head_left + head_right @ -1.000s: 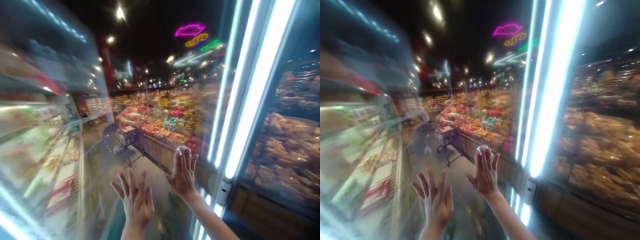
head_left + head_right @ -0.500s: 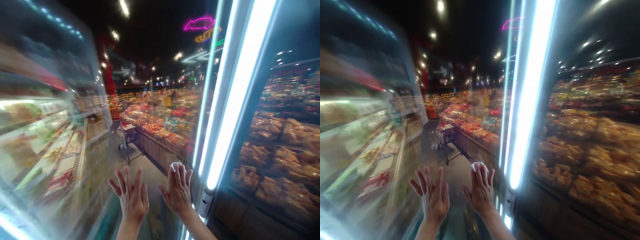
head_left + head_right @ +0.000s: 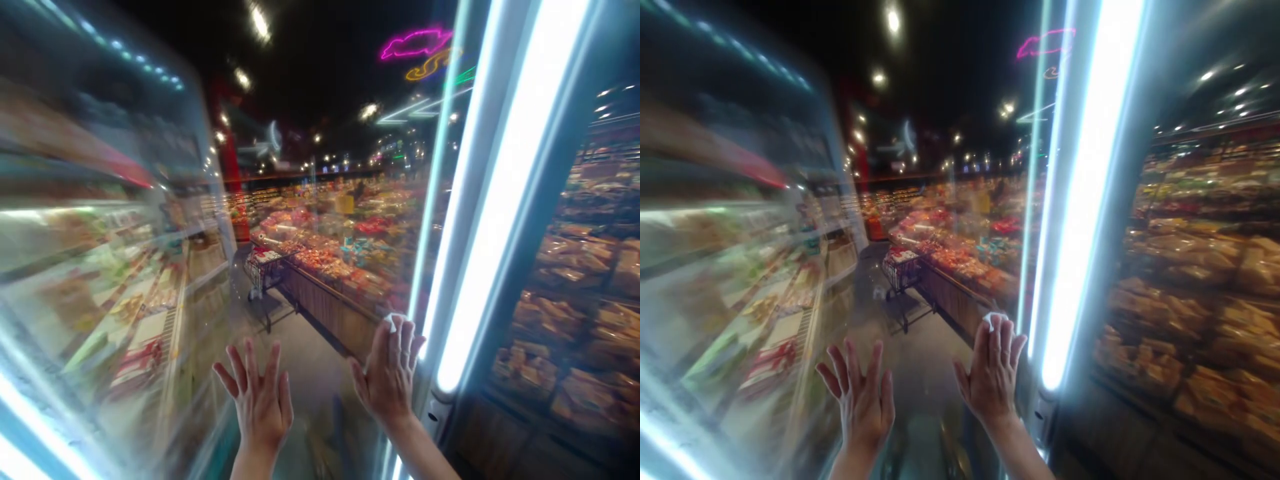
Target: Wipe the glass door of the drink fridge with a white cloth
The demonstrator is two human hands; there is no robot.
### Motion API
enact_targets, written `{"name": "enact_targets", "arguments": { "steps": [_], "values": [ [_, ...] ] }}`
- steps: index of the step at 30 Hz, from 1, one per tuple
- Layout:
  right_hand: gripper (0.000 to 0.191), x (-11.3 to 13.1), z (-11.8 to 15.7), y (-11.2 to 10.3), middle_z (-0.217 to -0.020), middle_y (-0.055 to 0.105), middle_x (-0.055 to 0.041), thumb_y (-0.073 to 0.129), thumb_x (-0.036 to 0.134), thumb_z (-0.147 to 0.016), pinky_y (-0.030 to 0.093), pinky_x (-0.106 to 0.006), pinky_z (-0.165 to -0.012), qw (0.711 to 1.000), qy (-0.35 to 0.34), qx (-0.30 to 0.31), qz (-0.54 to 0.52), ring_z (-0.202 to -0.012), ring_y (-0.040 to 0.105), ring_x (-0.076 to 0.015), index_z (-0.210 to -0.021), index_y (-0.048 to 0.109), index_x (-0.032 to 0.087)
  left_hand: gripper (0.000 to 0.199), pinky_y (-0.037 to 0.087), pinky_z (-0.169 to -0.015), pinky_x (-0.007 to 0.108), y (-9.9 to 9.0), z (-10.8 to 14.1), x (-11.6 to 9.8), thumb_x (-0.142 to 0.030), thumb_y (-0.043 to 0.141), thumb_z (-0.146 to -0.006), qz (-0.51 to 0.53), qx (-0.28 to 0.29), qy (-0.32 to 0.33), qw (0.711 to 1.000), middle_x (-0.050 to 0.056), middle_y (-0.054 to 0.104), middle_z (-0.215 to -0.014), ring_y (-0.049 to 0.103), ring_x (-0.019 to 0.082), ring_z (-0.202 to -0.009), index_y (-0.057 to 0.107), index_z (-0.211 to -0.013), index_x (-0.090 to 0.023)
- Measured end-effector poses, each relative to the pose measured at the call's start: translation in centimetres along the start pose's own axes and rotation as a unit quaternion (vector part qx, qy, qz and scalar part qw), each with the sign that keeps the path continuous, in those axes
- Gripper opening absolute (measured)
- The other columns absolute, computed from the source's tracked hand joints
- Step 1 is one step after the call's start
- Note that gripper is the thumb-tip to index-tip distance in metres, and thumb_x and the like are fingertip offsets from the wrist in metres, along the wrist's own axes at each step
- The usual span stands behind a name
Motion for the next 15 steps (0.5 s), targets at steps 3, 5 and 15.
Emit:
{"name": "enact_targets", "arguments": {
  "steps": [3, 5, 15],
  "values": [
    [0.082, 1.8, -0.6, 0.4, -0.175, 0.002, -0.0181, 0.038, 0.044, -0.105, 0.024, -0.071, -0.125, 1.000, 0.015, -0.001, -0.012, -0.162, -0.008, -0.0369, -0.166, -0.001, 0.005, 0.093, -0.002, -0.125, 0.078, -0.6, 0.1, 1.5, -0.011, 0.060, -0.092, -0.004, 0.017, -0.005, 1.000, 0.005, -0.002, -0.176, -0.007, 0.039, -0.161, 0.010, -0.164, -0.041],
    [0.083, 3.7, 0.0, 0.7, -0.176, -0.001, -0.0161, 0.040, 0.042, -0.105, 0.020, -0.068, -0.127, 1.000, -0.007, 0.008, -0.013, -0.163, -0.006, -0.0347, -0.166, -0.001, 0.005, 0.093, 0.000, -0.125, 0.078, -1.1, 0.2, 2.6, -0.011, 0.060, -0.092, -0.004, 0.024, -0.009, 1.000, 0.005, -0.001, -0.177, -0.005, 0.039, -0.162, 0.009, -0.164, -0.041],
    [0.087, 15.9, -3.9, 2.2, -0.175, -0.010, -0.0139, 0.041, 0.045, -0.103, 0.019, -0.066, -0.128, 1.000, -0.018, 0.010, -0.016, -0.163, -0.009, -0.0344, -0.166, -0.004, 0.004, 0.091, -0.004, -0.129, 0.070, -5.8, 0.6, 10.6, -0.011, 0.057, -0.093, -0.009, 0.012, -0.023, 1.000, 0.002, -0.006, -0.177, -0.011, 0.034, -0.162, 0.010, -0.165, -0.041]
  ]
}}
Point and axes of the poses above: each hand's wrist, its own z-axis away from the middle knuckle, its own y-axis out of the palm, x = y × z, the point moved 2 cm from there along -z, towards the middle knuckle
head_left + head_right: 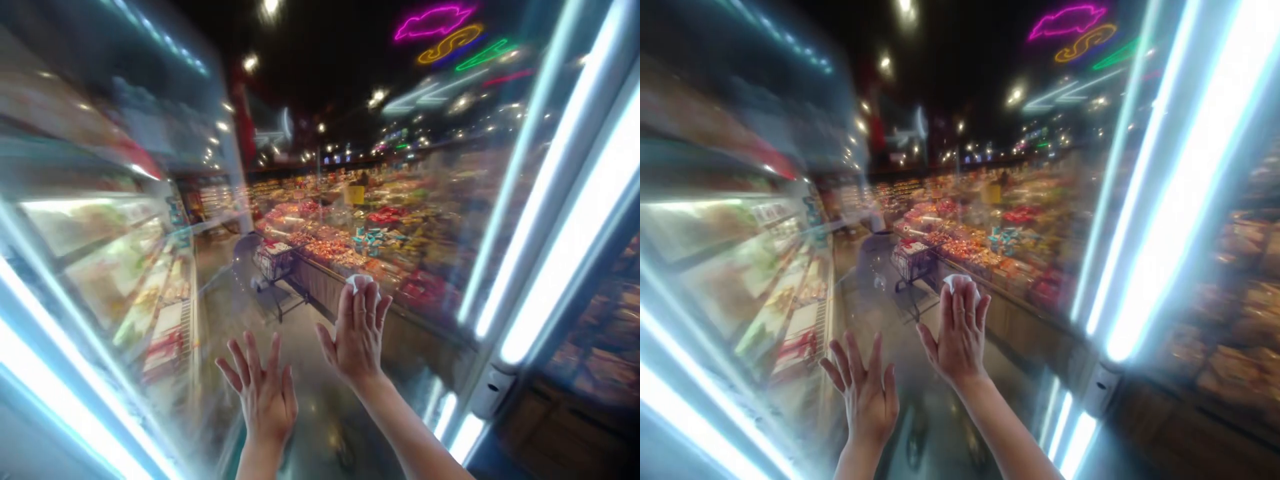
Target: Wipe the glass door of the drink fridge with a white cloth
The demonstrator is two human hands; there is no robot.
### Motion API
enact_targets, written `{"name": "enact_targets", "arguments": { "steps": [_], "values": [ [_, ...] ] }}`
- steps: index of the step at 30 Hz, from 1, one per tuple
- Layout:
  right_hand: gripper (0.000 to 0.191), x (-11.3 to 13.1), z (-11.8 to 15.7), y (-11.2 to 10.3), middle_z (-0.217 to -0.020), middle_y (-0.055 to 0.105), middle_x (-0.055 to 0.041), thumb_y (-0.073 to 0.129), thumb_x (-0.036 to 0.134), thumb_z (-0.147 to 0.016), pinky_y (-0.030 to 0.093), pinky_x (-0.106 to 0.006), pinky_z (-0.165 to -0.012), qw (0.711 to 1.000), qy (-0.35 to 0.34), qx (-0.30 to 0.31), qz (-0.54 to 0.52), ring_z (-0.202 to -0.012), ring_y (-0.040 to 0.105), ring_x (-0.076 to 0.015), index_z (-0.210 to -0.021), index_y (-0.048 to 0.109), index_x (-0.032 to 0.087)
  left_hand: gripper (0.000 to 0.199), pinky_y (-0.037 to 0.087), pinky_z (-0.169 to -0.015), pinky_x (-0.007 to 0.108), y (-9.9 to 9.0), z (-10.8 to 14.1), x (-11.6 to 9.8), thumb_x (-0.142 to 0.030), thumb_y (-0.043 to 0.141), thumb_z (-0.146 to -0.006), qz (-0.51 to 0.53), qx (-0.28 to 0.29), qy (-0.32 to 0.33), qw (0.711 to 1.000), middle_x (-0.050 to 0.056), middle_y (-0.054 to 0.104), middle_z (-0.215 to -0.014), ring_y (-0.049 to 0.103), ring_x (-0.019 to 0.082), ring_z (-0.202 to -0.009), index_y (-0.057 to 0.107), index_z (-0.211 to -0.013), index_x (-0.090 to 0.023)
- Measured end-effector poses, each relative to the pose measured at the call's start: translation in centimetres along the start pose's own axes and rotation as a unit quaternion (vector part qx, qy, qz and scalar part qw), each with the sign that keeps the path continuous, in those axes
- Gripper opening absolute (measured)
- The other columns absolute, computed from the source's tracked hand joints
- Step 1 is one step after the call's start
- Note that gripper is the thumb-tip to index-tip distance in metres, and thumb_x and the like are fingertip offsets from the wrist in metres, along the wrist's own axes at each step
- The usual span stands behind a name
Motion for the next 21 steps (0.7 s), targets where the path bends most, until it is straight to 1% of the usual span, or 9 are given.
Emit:
{"name": "enact_targets", "arguments": {
  "steps": [4, 6, 9, 11, 13, 15, 17, 19, 21],
  "values": [
    [0.082, 5.7, 1.4, 1.0, -0.175, -0.007, -0.0148, 0.038, 0.042, -0.105, 0.012, -0.059, -0.131, 0.999, -0.030, 0.005, -0.008, -0.163, -0.004, -0.0317, -0.165, -0.001, 0.001, 0.091, -0.006, -0.128, 0.070, -1.8, -0.6, 3.7, -0.012, 0.058, -0.093, -0.001, 0.000, 0.022, 1.000, 0.003, -0.007, -0.177, -0.012, 0.034, -0.162, 0.010, -0.165, -0.039],
    [0.084, 7.9, 1.0, 1.4, -0.175, -0.009, -0.0151, 0.038, 0.044, -0.105, 0.010, -0.058, -0.131, 1.000, -0.026, 0.005, -0.014, -0.163, -0.006, -0.0321, -0.165, -0.001, 0.000, 0.090, -0.006, -0.128, 0.070, -2.5, -1.4, 5.5, -0.014, 0.059, -0.093, 0.004, 0.002, 0.039, 0.999, 0.003, -0.008, -0.177, -0.013, 0.034, -0.162, 0.010, -0.165, -0.040],
    [0.091, 10.3, -0.3, 1.9, -0.175, -0.009, -0.0156, 0.044, 0.048, -0.103, 0.015, -0.061, -0.130, 1.000, -0.018, 0.005, -0.023, -0.163, -0.008, -0.0345, -0.166, -0.003, 0.003, 0.089, -0.006, -0.127, 0.071, -3.1, -2.6, 7.4, -0.018, 0.060, -0.094, 0.026, 0.009, 0.049, 0.998, 0.001, -0.010, -0.176, -0.014, 0.035, -0.161, 0.011, -0.165, -0.041],
    [0.090, 11.5, -0.2, 2.2, -0.175, -0.004, -0.0160, 0.044, 0.048, -0.103, 0.017, -0.061, -0.130, 0.999, -0.026, 0.014, -0.021, -0.163, -0.007, -0.0339, -0.166, -0.003, 0.004, 0.088, -0.007, -0.126, 0.072, -3.2, -3.0, 8.4, -0.019, 0.060, -0.094, 0.045, 0.006, 0.039, 0.998, 0.000, -0.010, -0.176, -0.014, 0.035, -0.161, 0.012, -0.164, -0.042],
    [0.088, 12.2, 0.1, 2.4, -0.176, 0.002, -0.0165, 0.043, 0.044, -0.103, 0.017, -0.059, -0.131, 0.999, -0.039, 0.020, -0.014, -0.163, -0.006, -0.0308, -0.166, -0.003, 0.005, 0.087, -0.007, -0.125, 0.075, -3.2, -3.1, 8.9, -0.018, 0.060, -0.094, 0.060, 0.000, 0.024, 0.998, 0.000, -0.008, -0.176, -0.012, 0.036, -0.161, 0.014, -0.164, -0.043],
    [0.088, 12.2, -0.5, 2.4, -0.175, 0.009, -0.0176, 0.045, 0.042, -0.102, 0.017, -0.060, -0.130, 0.999, -0.041, 0.018, -0.010, -0.164, -0.004, -0.0297, -0.166, -0.003, 0.005, 0.086, -0.005, -0.124, 0.077, -3.0, -3.3, 9.1, -0.017, 0.060, -0.094, 0.070, -0.001, 0.013, 0.997, 0.000, -0.005, -0.176, -0.009, 0.037, -0.162, 0.017, -0.163, -0.043],
    [0.091, 11.7, -2.7, 2.0, -0.175, 0.011, -0.0188, 0.047, 0.041, -0.100, 0.017, -0.063, -0.129, 1.000, -0.027, 0.012, -0.007, -0.163, -0.002, -0.0327, -0.167, -0.005, 0.007, 0.085, -0.003, -0.125, 0.077, -2.9, -3.6, 8.9, -0.017, 0.060, -0.094, 0.077, 0.001, 0.011, 0.997, 0.000, -0.005, -0.176, -0.008, 0.037, -0.162, 0.018, -0.163, -0.043],
    [0.091, 11.1, -5.2, 1.5, -0.175, 0.007, -0.0190, 0.045, 0.042, -0.100, 0.015, -0.067, -0.128, 1.000, -0.007, 0.009, 0.001, -0.163, -0.001, -0.0360, -0.166, -0.008, 0.008, 0.084, -0.003, -0.125, 0.077, -2.9, -4.2, 8.5, -0.018, 0.060, -0.094, 0.084, 0.001, 0.015, 0.996, -0.001, -0.005, -0.176, -0.009, 0.038, -0.161, 0.020, -0.163, -0.043],
    [0.090, 10.6, -6.2, 1.2, -0.176, 0.002, -0.0182, 0.042, 0.044, -0.102, 0.013, -0.067, -0.129, 1.000, -0.007, 0.004, 0.007, -0.163, -0.002, -0.0357, -0.166, -0.010, 0.008, 0.081, -0.002, -0.124, 0.079, -2.8, -4.9, 8.0, -0.020, 0.061, -0.095, 0.096, -0.001, 0.016, 0.995, 0.000, -0.004, -0.176, -0.007, 0.041, -0.160, 0.023, -0.162, -0.043]
  ]
}}
Point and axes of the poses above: each hand's wrist, its own z-axis away from the middle knuckle, its own y-axis out of the palm, x = y × z, the point moved 2 cm from there along -z, towards the middle knuckle
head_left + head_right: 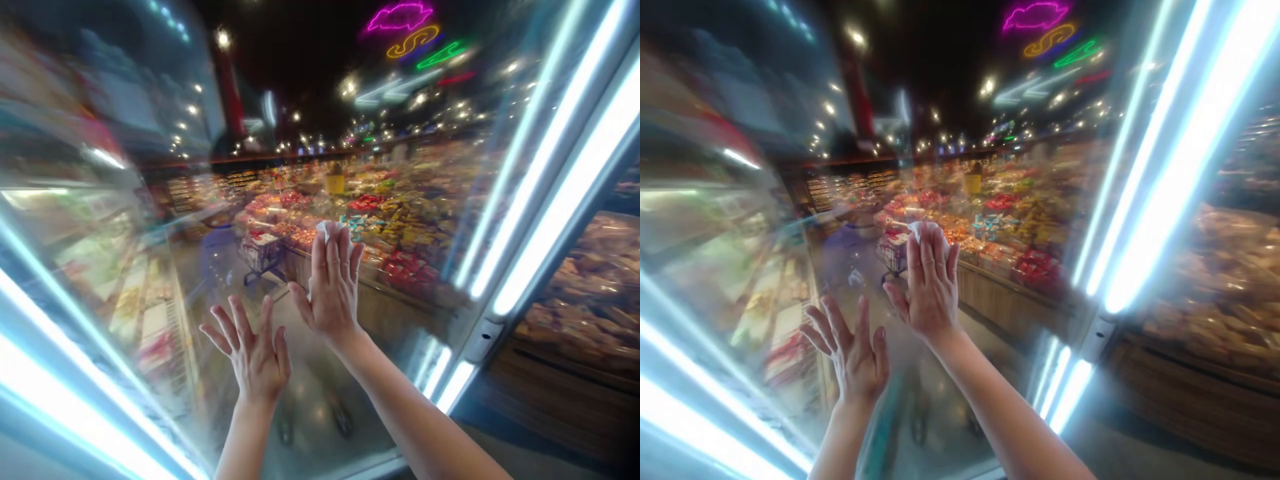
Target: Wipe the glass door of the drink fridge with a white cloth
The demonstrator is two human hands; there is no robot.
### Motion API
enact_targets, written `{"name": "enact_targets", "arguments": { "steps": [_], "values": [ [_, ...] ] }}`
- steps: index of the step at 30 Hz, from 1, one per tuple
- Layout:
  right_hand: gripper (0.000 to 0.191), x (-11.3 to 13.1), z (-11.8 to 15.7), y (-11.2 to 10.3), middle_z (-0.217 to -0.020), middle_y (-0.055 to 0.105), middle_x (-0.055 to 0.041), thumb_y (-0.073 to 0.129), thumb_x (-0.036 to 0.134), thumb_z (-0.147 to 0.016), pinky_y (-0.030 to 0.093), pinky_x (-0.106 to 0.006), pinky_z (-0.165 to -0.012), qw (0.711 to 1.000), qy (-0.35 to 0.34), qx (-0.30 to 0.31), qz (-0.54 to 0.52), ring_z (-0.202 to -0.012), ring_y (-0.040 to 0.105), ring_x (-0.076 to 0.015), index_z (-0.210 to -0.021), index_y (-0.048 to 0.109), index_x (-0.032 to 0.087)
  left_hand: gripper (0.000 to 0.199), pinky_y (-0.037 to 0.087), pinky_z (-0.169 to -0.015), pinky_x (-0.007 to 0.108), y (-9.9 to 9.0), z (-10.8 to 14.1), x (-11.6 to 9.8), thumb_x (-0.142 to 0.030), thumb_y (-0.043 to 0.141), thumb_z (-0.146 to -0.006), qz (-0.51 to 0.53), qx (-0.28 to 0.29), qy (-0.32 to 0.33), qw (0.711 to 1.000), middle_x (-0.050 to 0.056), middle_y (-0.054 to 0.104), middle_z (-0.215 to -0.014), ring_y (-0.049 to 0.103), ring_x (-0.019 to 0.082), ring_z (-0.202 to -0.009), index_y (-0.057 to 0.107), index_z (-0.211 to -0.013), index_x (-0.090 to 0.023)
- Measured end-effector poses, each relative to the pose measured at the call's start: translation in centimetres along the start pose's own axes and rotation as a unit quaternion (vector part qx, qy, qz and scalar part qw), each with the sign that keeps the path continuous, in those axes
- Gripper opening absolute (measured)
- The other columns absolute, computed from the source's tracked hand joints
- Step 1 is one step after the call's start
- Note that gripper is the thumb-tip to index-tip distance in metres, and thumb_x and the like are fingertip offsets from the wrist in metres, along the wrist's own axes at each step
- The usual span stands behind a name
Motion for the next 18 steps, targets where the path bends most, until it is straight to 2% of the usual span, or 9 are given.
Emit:
{"name": "enact_targets", "arguments": {
  "steps": [4, 6, 11, 16, 18],
  "values": [
    [0.084, -0.8, 2.3, -0.1, -0.175, -0.002, -0.0171, 0.037, 0.045, -0.105, 0.011, -0.059, -0.131, 0.999, -0.047, -0.011, -0.001, -0.163, -0.005, -0.0300, -0.166, -0.003, 0.004, 0.079, 0.005, -0.123, 0.081, 0.7, -1.2, -1.2, -0.019, 0.063, -0.093, 0.017, -0.002, 0.001, 1.000, 0.007, 0.006, -0.176, 0.003, 0.046, -0.160, 0.029, -0.162, -0.038],
    [0.083, -2.0, 2.1, -0.4, -0.175, 0.002, -0.0186, 0.036, 0.046, -0.106, 0.010, -0.058, -0.131, 0.999, -0.049, -0.017, 0.002, -0.163, -0.004, -0.0294, -0.166, -0.002, 0.003, 0.078, 0.003, -0.123, 0.081, 1.3, -1.9, -2.2, -0.018, 0.062, -0.093, 0.012, -0.012, 0.016, 1.000, 0.007, 0.006, -0.176, 0.001, 0.045, -0.160, 0.030, -0.162, -0.039],
    [0.083, -6.4, -2.6, -2.2, -0.173, 0.015, -0.0228, 0.034, 0.047, -0.107, 0.013, -0.062, -0.130, 0.999, -0.006, -0.040, 0.019, -0.163, -0.004, -0.0323, -0.166, -0.002, 0.001, 0.077, -0.006, -0.123, 0.078, 2.6, -4.7, -6.6, -0.021, 0.058, -0.096, 0.012, -0.032, 0.085, 0.996, 0.001, -0.005, -0.176, -0.007, 0.041, -0.161, 0.026, -0.163, -0.041],
    [0.079, -10.3, 0.2, -2.9, -0.175, 0.003, -0.0173, 0.034, 0.044, -0.107, 0.014, -0.057, -0.131, 0.998, -0.044, -0.042, 0.020, -0.163, -0.002, -0.0285, -0.166, -0.001, 0.003, 0.083, -0.016, -0.121, 0.076, 3.8, -7.0, -10.9, -0.020, 0.057, -0.097, -0.018, -0.044, 0.109, 0.993, 0.001, -0.011, -0.175, -0.015, 0.038, -0.160, 0.013, -0.165, -0.038],
    [0.080, -13.1, -0.2, -3.5, -0.176, 0.000, -0.0158, 0.037, 0.040, -0.106, 0.013, -0.060, -0.130, 0.999, -0.039, -0.035, 0.014, -0.163, -0.004, -0.0288, -0.166, -0.003, 0.004, 0.082, -0.014, -0.122, 0.075, 4.4, -7.8, -12.3, -0.022, 0.057, -0.097, -0.029, -0.034, 0.120, 0.992, 0.002, -0.009, -0.176, -0.014, 0.037, -0.161, 0.014, -0.165, -0.038]
  ]
}}
Point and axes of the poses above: each hand's wrist, its own z-axis away from the middle knuckle, its own y-axis out of the palm, x = y × z, the point moved 2 cm from there along -z, towards the middle knuckle
